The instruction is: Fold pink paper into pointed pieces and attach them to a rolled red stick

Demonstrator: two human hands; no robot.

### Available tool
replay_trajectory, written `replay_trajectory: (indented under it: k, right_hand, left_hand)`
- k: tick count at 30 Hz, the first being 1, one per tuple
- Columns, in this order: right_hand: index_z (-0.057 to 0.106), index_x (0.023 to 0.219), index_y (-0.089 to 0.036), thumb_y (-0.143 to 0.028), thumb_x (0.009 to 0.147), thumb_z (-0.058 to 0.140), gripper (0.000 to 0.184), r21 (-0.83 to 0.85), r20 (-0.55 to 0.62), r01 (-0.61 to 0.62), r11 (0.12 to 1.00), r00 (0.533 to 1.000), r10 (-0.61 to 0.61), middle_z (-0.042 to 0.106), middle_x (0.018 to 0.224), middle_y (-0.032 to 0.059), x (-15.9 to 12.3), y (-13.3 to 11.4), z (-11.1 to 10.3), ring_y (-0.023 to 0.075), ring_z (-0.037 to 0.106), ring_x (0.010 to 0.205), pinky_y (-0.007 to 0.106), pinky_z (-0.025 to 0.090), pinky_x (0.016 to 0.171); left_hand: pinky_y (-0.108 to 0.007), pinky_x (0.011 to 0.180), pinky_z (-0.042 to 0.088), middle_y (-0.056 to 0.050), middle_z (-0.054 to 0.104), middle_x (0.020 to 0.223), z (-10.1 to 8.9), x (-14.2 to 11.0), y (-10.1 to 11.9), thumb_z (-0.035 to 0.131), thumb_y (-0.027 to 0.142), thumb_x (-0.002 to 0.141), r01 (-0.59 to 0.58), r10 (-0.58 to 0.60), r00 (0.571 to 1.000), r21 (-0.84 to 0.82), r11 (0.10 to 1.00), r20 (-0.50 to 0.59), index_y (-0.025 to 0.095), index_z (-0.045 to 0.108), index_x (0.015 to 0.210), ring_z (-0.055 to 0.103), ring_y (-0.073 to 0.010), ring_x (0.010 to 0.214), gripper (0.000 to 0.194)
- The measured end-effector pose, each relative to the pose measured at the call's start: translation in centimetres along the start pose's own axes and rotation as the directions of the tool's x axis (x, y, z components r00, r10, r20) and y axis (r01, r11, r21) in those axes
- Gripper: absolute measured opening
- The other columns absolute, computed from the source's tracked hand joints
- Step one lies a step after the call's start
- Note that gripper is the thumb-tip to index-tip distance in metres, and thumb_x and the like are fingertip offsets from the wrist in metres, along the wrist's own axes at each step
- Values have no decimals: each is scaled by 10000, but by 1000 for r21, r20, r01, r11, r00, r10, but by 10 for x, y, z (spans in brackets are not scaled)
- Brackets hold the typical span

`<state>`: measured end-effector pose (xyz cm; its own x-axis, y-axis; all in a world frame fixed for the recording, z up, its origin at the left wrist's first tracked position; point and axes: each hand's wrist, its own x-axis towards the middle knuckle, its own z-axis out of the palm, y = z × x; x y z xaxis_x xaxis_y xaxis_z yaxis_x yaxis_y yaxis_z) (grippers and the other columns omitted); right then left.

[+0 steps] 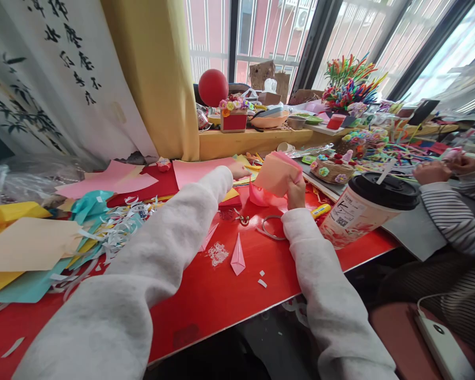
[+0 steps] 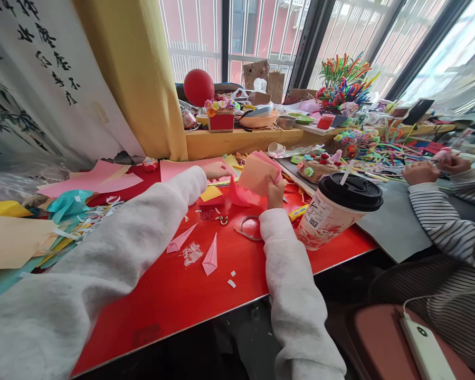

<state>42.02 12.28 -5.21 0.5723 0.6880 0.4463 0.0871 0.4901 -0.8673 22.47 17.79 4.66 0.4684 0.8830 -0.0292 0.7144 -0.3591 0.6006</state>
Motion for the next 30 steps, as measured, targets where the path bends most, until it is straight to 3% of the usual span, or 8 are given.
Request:
replay_trajectory:
  k: [4,9,12,15,20,23,27,30]
  right_hand:
    - [591,932,-197,-418,660,623,352,104,86,-65,992,995,56,647,958,34,-1,-2,2,165,588,868,332,455,853]
    - [565,933,-205,-399,645,648,357,151,161,-70,986,986,46,637,951,22,-2,-6,3,158,589,864,320,452,864]
    - [466,1032,-212,-381,599,689,516,57,175,-45,997,984,35,597,1024,40,-4,-6,3,164,575,904,319,460,850]
    - [355,1094,-210,-355,507,744,719,-119,187,-119,986,972,140,546,1078,78,-6,0,3,187,560,924,346,471,821]
    - [389,1097,-208,-296,480,744,717,-162,298,-171,972,931,213,564,1039,76,-5,4,0,208,562,928,379,456,852]
    - [425,1122,-210,-278,483,724,709,-111,361,-183,977,908,211,592,1016,58,-4,0,-1,212,555,945,390,446,870]
    - [481,1093,-200,-208,461,693,667,-109,359,-202,973,905,228,611,1010,45,-5,-4,1,213,548,961,395,434,881]
    - [542,992,-183,-186,463,663,543,-102,379,-229,968,891,251,632,966,47,-7,-6,3,223,569,927,399,437,871]
  left_hand:
    - [-208,556,421,-120,547,1165,12,4,13,512,198,790,-126,124,992,-124,984,-27,141,383,1274,576,-110,686,505]
    - [-169,552,413,-65,629,928,32,13,17,492,95,779,-222,227,974,-202,954,4,115,546,1064,559,-85,668,291]
    - [-179,553,427,-57,628,851,39,19,11,485,102,787,-208,215,976,-212,955,12,115,570,1001,565,-100,678,231]
    - [-213,576,458,-57,626,817,43,18,5,541,111,758,-146,153,988,-201,969,19,119,557,1021,578,-129,695,264]
    - [-300,712,502,-67,596,967,47,7,4,536,252,823,-83,89,996,-180,980,24,141,545,1054,579,-145,826,255]
    - [-331,745,498,-78,575,1035,44,3,4,513,262,837,-62,66,998,-176,983,17,144,474,1147,580,-152,859,334]
    - [-294,768,470,-77,611,1007,39,4,3,581,68,695,-67,67,998,-179,982,-6,169,304,1284,588,-185,886,658]
    - [-270,785,454,-77,603,1041,37,2,3,600,53,632,-73,73,997,-186,980,-9,166,328,1271,567,-203,947,703]
